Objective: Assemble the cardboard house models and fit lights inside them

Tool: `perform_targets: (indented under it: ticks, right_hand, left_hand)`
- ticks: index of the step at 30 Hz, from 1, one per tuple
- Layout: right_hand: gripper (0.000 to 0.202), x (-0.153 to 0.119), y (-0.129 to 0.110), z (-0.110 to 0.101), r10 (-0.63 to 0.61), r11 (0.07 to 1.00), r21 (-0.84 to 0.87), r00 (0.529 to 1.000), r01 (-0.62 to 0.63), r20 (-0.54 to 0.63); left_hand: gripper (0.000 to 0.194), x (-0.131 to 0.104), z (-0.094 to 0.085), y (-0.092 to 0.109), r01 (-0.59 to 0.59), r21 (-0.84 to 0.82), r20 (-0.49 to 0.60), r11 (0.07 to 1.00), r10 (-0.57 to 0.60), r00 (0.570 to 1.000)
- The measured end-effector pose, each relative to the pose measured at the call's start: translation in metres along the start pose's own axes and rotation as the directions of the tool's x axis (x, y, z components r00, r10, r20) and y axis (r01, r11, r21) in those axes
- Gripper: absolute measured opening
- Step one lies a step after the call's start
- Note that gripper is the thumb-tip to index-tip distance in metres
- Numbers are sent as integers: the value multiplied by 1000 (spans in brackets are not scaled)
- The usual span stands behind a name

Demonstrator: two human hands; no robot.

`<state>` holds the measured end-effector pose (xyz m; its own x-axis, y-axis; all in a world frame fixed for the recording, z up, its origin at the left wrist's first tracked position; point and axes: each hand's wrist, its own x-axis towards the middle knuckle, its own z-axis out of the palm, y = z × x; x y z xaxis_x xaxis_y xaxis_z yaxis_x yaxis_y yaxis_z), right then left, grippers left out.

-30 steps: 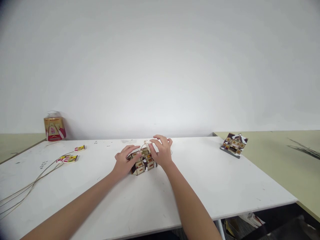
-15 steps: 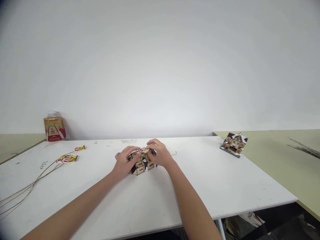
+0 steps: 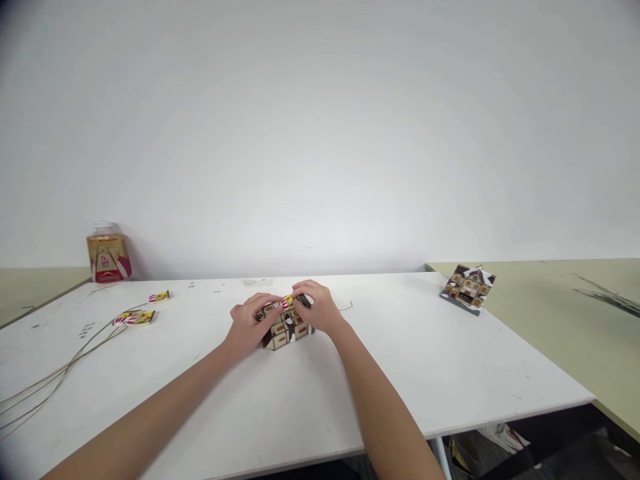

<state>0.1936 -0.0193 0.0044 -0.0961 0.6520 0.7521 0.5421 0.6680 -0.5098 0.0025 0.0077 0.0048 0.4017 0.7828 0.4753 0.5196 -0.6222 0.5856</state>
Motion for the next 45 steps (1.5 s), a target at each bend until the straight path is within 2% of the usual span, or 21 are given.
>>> perform_targets:
  ticks: [6, 10, 19, 22, 26, 39, 45]
  right_hand:
    - [19, -1, 1, 1, 8, 999, -54, 1000, -8, 1]
    - [19, -3, 5, 2, 64, 990, -127, 998, -64, -11]
    - [19, -4, 9, 2, 213, 974, -91, 977, -209, 32]
    - [18, -1, 6, 0, 269, 963, -26, 959, -268, 88]
    - [18, 1, 5, -1, 293, 955, 11, 949, -297, 115]
    - [18, 2, 3, 1, 379, 921, 40, 915, -388, 140]
    - [19, 1, 5, 1, 405, 909, 36, 901, -415, 153]
  left_hand:
    - [24, 0, -1, 3, 65, 9, 44, 998, -66, 997]
    - [24, 0, -2, 2, 52, 38, 48, 998, -54, 997]
    - [25, -4, 2, -6, -114, 237, -27, 965, 124, 992]
    - [25, -6, 2, -8, -213, 322, -62, 922, 245, 967]
    - [26, -6, 1, -8, -325, 391, -38, 861, 368, 929]
    - [26, -6, 0, -8, -432, 398, -11, 809, 475, 880]
    - [27, -6, 0, -9, -441, 396, -10, 805, 484, 875]
